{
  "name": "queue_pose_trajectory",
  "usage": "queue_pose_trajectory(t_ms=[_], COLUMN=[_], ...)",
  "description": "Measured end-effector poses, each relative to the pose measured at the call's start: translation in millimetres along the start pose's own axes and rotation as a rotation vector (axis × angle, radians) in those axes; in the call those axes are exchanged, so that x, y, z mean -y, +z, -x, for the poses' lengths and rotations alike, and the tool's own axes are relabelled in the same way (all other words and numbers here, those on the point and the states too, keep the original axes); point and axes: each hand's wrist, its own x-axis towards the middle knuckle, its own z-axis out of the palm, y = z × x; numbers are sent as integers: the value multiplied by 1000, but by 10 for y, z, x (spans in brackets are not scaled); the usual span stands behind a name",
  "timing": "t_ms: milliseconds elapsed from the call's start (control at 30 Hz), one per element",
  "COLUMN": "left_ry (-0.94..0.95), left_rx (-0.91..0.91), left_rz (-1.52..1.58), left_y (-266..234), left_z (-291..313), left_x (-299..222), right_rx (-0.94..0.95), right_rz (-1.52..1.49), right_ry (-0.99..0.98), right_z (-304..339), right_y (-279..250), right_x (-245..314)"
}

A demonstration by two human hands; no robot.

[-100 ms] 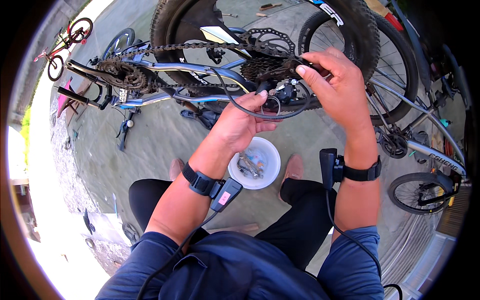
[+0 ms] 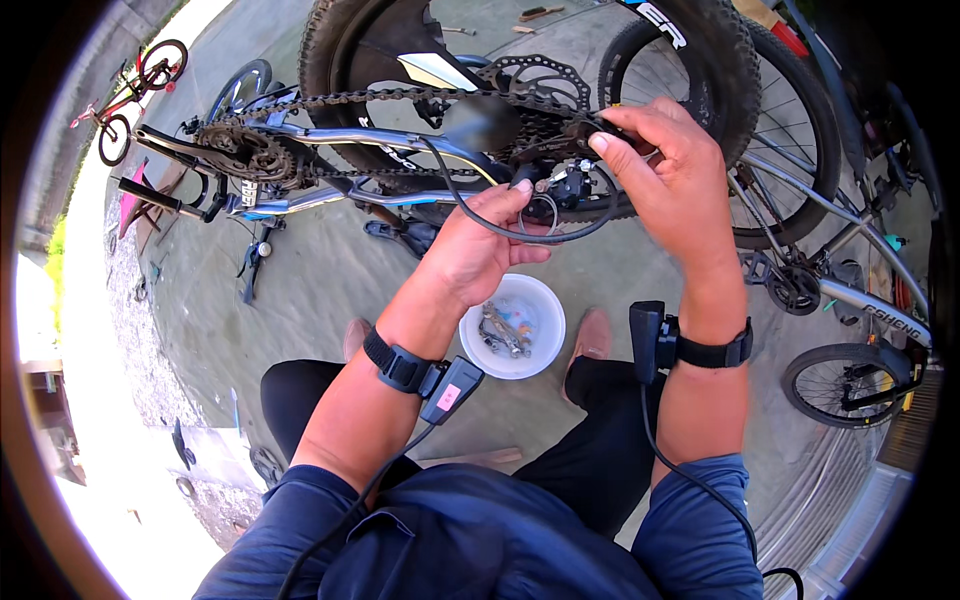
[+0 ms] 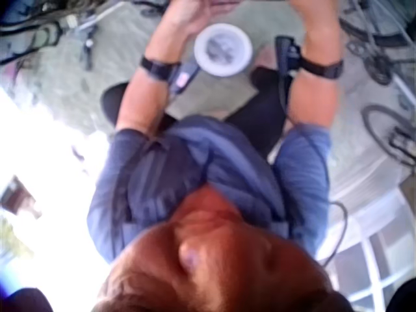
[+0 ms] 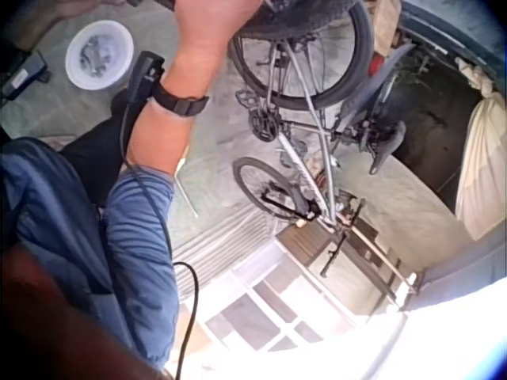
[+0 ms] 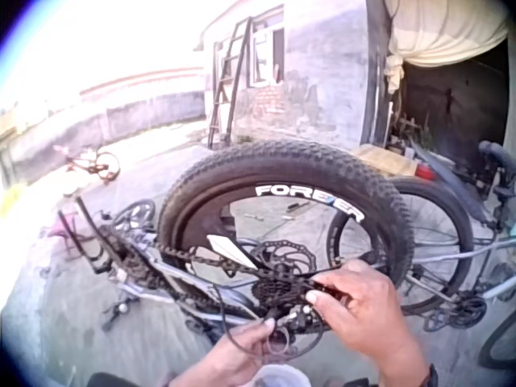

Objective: The person works on a bicycle's rear derailleur and chain by hand, moving the pulley and threading the chain around it while sitting outdoors.

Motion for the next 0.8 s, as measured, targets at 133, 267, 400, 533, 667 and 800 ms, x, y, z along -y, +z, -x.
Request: queue_pose_trajectory(t_ms=[133, 267, 400, 533, 667, 800], left_ry=[18, 15, -10, -5, -10, -3], left_rx=[-10, -30, 5, 30, 31, 28], left_rz=[-41, -53, -49, -34, -29, -16], left_y=[-13, 42, -6, 9, 27, 67], left_z=[0, 1, -10, -2, -11, -5], left_x=[-3, -8, -16, -6, 0, 22], right_rx=[-74, -106, -156, -162, -114, -39], right_rz=[-63, -89, -137, -235, -445, -630], right_ry=[-28, 18, 17, 38, 165, 406], right_z=[47, 104, 138, 194, 303, 438], right_y=[72, 73, 141, 139, 149, 87], right_x=[-36, -40, -76, -127, -195, -295])
